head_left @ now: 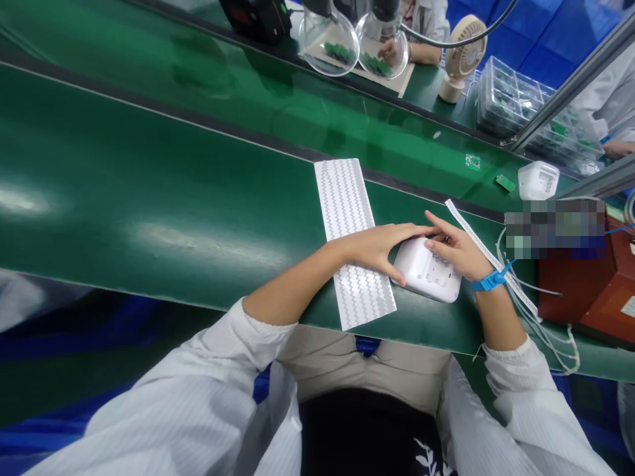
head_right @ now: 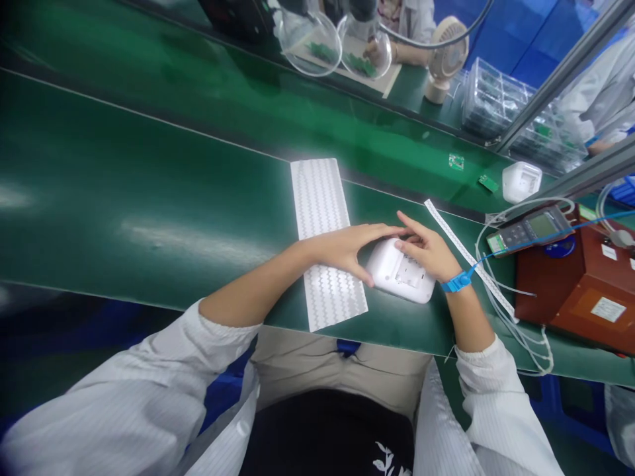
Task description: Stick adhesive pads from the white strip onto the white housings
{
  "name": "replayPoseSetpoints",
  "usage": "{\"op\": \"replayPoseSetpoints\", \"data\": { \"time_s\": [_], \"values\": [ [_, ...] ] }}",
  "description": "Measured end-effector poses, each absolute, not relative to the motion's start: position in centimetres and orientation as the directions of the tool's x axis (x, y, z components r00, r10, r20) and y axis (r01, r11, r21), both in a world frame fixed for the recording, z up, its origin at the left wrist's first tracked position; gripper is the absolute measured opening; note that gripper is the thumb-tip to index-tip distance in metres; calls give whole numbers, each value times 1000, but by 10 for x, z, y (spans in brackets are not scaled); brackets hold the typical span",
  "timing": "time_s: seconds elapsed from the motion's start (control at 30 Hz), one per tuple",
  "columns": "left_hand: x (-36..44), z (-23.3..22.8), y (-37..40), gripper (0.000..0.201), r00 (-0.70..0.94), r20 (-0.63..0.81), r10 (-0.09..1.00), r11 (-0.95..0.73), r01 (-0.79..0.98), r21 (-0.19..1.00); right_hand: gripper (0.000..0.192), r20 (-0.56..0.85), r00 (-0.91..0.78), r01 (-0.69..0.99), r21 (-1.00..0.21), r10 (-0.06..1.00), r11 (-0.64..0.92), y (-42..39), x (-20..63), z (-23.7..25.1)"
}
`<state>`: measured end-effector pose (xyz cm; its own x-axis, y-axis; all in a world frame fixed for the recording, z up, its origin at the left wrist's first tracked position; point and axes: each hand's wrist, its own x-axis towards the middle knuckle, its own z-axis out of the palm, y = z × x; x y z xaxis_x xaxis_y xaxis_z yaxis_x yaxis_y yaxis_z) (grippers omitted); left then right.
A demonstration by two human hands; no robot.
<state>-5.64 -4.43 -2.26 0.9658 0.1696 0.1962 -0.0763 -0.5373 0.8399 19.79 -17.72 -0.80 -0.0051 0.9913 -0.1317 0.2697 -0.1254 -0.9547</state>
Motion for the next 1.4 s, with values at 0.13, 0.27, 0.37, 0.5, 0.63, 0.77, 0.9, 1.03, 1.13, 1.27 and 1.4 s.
{"op": "replayPoseSetpoints", "data": {
  "time_s": [0.13, 0.27, 0.37, 0.5, 0.63, 0.77, 0.9, 1.03, 1.13, 1.27, 1.4],
  "values": [
    [-67, -24, -29, 114, 955, 196, 222, -541, -46, 840, 62, -191, 74, 181, -963, 979, -201, -175, 196, -17],
    [-76, -30, -8, 61, 900, 286, 328, -617, -25, 786, 62, -209, 268, 22, -975, 940, -223, -174, 191, -26],
    [-76, -34, -2, 38, 876, 276, 396, -648, 54, 760, 56, -189, 296, 30, -978, 936, -207, -176, 184, -28],
    [-77, -31, -11, 46, 910, 166, 381, -651, 136, 747, 47, -139, 284, 146, -972, 949, -186, -180, 175, -26],
    [-77, -27, -22, 79, 937, 156, 311, -663, 96, 743, 39, -70, 304, 259, -954, 950, -153, -182, 168, -24],
    [-72, -30, -31, 98, 937, 203, 286, -684, 51, 728, 36, -47, 305, 280, -950, 951, -137, -179, 166, -23],
    [-69, -33, -35, 90, 930, 198, 310, -677, 69, 733, 33, -56, 265, 258, -958, 963, -126, -176, 169, -20],
    [-71, -37, -30, 93, 933, 178, 313, -674, 86, 734, 32, -87, 217, 216, -967, 972, -135, -175, 172, -18],
    [-76, -38, -22, 86, 934, 188, 303, -664, 66, 745, 34, -90, 226, 178, -975, 970, -132, -177, 170, -24],
    [-82, -36, -14, 60, 903, 225, 366, -657, 79, 750, 35, -11, 351, 185, -979, 936, -81, -180, 164, -37],
    [-83, -34, -13, 58, 894, 188, 406, -640, 132, 757, 32, 57, 409, 244, -969, 911, -49, -181, 157, -39]
  ]
}}
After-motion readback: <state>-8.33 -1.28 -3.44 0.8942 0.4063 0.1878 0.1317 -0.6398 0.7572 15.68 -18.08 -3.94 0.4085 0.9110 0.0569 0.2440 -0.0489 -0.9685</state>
